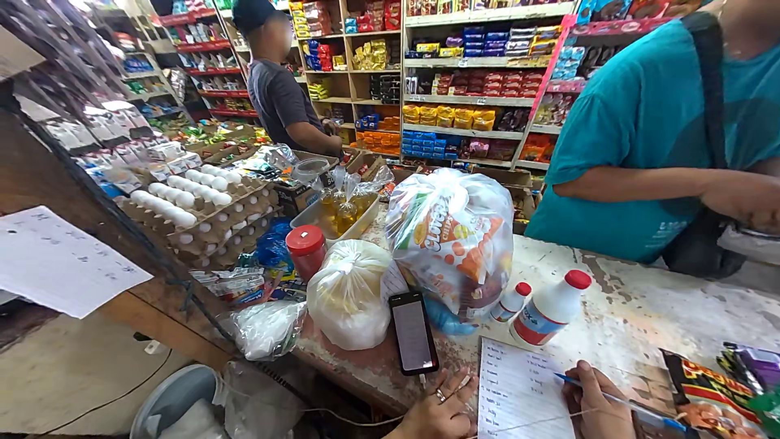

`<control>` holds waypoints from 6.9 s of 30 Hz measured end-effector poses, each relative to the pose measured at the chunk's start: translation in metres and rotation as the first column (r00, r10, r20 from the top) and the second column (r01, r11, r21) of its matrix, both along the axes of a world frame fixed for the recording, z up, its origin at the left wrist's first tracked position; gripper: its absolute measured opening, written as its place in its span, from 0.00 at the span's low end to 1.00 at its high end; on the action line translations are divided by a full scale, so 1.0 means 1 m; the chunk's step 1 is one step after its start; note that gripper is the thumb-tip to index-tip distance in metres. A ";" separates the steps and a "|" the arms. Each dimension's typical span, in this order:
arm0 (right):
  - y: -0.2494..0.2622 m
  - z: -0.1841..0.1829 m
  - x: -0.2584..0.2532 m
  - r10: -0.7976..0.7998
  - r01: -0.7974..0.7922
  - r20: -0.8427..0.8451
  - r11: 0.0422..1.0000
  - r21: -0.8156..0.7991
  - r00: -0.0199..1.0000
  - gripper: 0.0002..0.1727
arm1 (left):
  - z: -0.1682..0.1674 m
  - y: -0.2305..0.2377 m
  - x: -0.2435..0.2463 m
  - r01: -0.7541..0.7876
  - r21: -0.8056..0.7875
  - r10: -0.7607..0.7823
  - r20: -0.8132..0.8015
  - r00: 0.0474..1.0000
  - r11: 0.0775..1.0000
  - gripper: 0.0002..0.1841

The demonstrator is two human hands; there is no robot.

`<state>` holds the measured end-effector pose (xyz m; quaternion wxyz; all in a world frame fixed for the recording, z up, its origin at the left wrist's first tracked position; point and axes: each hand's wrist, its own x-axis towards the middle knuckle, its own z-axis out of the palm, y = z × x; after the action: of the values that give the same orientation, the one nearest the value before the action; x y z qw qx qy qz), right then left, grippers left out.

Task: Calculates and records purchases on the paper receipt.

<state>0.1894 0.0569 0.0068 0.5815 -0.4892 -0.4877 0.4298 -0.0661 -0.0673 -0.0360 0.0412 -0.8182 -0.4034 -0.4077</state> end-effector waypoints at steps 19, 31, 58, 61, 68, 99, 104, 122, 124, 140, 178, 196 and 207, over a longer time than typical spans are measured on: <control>0.002 -0.005 0.003 0.004 -0.004 0.000 1.000 0.014 1.000 0.21 | -0.002 0.000 0.000 -0.010 0.023 0.010 -0.016 1.000 1.000 0.12; 0.001 -0.002 0.003 0.006 -0.006 0.018 1.000 -0.002 1.000 0.21 | -0.003 0.001 0.000 0.004 0.016 -0.004 0.001 1.000 1.000 0.12; 0.003 -0.006 0.004 0.007 -0.007 0.017 0.999 0.032 1.000 0.21 | -0.002 0.000 0.001 0.005 0.009 -0.005 0.004 1.000 1.000 0.13; 0.003 -0.006 0.004 0.008 -0.008 0.010 0.999 0.031 1.000 0.21 | -0.002 0.000 0.001 0.004 0.005 -0.004 -0.001 1.000 1.000 0.13; 0.004 -0.007 0.004 0.008 -0.009 0.015 1.000 0.025 1.000 0.21 | -0.002 0.001 0.001 0.008 0.016 -0.008 -0.005 1.000 1.000 0.12; 0.004 -0.006 0.003 0.002 -0.003 0.012 1.000 0.025 1.000 0.20 | -0.003 0.001 0.000 0.000 0.011 0.000 -0.017 1.000 1.000 0.14; 0.004 -0.005 0.003 0.009 -0.010 0.010 1.000 0.025 1.000 0.20 | -0.004 0.001 0.001 -0.007 0.025 0.008 -0.020 1.000 1.000 0.15; 0.003 -0.006 0.003 0.004 -0.005 0.015 0.999 0.035 1.000 0.20 | -0.003 0.001 0.000 -0.002 0.019 0.002 -0.009 1.000 1.000 0.14; 0.003 -0.005 0.003 0.009 -0.009 0.015 0.999 0.036 1.000 0.20 | -0.003 0.001 0.001 -0.001 0.023 0.002 -0.005 1.000 1.000 0.14; 0.006 -0.007 0.015 0.005 0.000 0.093 0.998 -0.059 0.996 0.18 | -0.009 0.001 0.008 0.008 -0.024 -0.007 0.023 1.000 1.000 0.13; 0.000 -0.001 0.012 0.049 -0.042 0.098 0.996 -0.081 0.994 0.19 | -0.010 0.000 0.004 0.012 -0.062 -0.012 -0.009 1.000 0.998 0.15; -0.001 0.001 0.013 0.045 -0.037 0.164 0.998 -0.056 0.985 0.17 | -0.006 -0.005 0.004 0.016 -0.065 -0.016 -0.003 1.000 0.998 0.11; 0.002 -0.005 0.010 0.027 -0.028 0.067 1.000 0.011 0.997 0.19 | -0.003 -0.002 0.005 0.024 -0.049 -0.024 -0.007 1.000 0.999 0.09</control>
<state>0.1995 0.0592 0.0014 0.5619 -0.4930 -0.5162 0.4180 -0.0609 -0.0694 -0.0390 0.0178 -0.8253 -0.4034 -0.3949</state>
